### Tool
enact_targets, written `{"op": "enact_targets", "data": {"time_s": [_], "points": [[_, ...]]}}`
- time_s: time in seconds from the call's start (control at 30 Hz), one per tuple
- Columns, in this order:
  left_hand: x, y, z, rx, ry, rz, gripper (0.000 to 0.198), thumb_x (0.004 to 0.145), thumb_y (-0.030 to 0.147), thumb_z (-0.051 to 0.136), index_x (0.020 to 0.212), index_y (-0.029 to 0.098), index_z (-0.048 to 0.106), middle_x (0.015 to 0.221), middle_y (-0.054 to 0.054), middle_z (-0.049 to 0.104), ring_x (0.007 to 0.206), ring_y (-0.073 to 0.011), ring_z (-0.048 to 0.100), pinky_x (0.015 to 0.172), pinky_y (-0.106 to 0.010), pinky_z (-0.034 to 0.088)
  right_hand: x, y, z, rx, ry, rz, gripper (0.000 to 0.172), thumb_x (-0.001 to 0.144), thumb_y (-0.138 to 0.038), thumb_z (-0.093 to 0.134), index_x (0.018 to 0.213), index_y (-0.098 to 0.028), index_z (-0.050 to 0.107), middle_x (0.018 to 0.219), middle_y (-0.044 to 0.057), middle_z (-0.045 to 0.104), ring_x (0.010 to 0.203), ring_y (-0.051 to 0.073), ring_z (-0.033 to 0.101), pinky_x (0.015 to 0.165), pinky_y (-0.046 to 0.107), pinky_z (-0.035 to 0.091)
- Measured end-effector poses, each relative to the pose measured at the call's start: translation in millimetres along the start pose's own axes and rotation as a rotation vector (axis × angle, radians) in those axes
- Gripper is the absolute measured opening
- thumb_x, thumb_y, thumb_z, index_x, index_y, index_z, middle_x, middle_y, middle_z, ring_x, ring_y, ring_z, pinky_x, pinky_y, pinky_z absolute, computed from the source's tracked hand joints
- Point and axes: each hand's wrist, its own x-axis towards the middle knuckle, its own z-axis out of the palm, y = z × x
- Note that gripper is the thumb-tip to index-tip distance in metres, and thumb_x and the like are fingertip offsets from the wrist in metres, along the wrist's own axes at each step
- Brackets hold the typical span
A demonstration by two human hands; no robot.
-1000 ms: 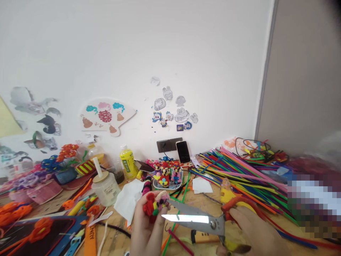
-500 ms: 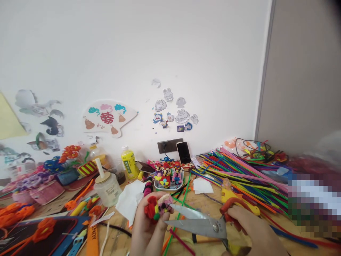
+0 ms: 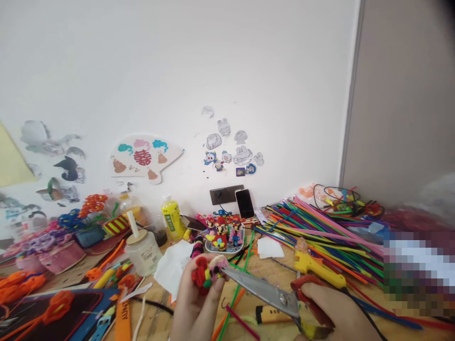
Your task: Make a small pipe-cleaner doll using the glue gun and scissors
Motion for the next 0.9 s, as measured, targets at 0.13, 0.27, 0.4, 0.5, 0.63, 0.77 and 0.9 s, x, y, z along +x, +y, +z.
{"op": "enact_targets", "data": {"time_s": [0.13,0.27,0.4,0.5,0.63,0.77,0.9], "points": [[0.4,5.5,0.7,-0.009,-0.047,0.034,0.027,0.069,0.039,0.069,0.092,0.026,0.062,0.083,0.001,0.067,0.075,-0.0134,0.063,0.069,-0.017,0.05,-1.6,11.1,2.2,-0.03,0.025,-0.051,0.028,0.057,-0.039,0.069,0.079,-0.024,0.061,0.075,0.0,0.069,0.067,0.019,0.066,0.055,0.022,0.054],[-0.2,10.1,3.2,-0.008,-0.049,0.035,0.025,0.069,0.041,0.068,0.088,0.026,0.063,0.079,0.001,0.068,0.071,-0.0137,0.063,0.068,-0.018,0.051,-1.0,9.6,1.5,-0.049,0.042,-0.025,0.031,0.056,-0.04,0.069,0.081,-0.025,0.061,0.074,0.001,0.069,0.064,0.02,0.067,0.054,0.024,0.054],[-1.5,9.7,3.2,-0.007,-0.034,-0.026,0.027,0.066,0.041,0.071,0.086,0.025,0.063,0.08,0.0,0.069,0.076,-0.0154,0.064,0.069,-0.018,0.051,1.3,2.6,0.0,-0.06,0.046,0.039,0.027,0.054,-0.032,0.065,0.079,-0.026,0.06,0.07,0.0,0.068,0.061,0.019,0.066,0.049,0.023,0.052],[-1.2,7.2,-0.5,0.028,-0.109,0.001,0.025,0.069,0.037,0.07,0.089,0.024,0.062,0.082,-0.001,0.068,0.079,-0.0148,0.064,0.072,-0.017,0.05,2.6,-0.8,-2.0,-0.049,0.064,0.031,0.027,0.054,-0.028,0.062,0.08,-0.025,0.059,0.07,0.0,0.068,0.058,0.018,0.065,0.048,0.021,0.051],[0.4,3.1,-6.7,0.097,-0.197,0.037,0.021,0.077,0.034,0.062,0.094,0.022,0.059,0.089,-0.002,0.067,0.083,-0.0141,0.062,0.075,-0.017,0.048,2.9,-4.6,-5.5,-0.055,0.045,0.063,0.029,0.053,-0.027,0.061,0.081,-0.023,0.059,0.073,0.001,0.068,0.062,0.019,0.065,0.051,0.022,0.051],[1.6,-2.6,-13.7,0.183,-0.267,0.09,0.019,0.08,0.029,0.059,0.098,0.023,0.057,0.09,-0.003,0.065,0.084,-0.0139,0.061,0.075,-0.018,0.048,1.3,-3.4,-6.5,-0.052,0.004,0.066,0.029,0.052,-0.03,0.065,0.08,-0.023,0.058,0.072,0.0,0.067,0.062,0.019,0.064,0.051,0.024,0.051],[-0.2,-5.3,-12.8,0.275,-0.253,0.173,0.018,0.08,0.03,0.058,0.098,0.024,0.058,0.093,-0.003,0.064,0.088,-0.0142,0.06,0.078,-0.018,0.047,2.2,-1.6,-8.2,-0.059,0.035,0.0,0.029,0.053,-0.033,0.067,0.078,-0.023,0.056,0.069,-0.001,0.065,0.057,0.018,0.062,0.048,0.024,0.049]]}}
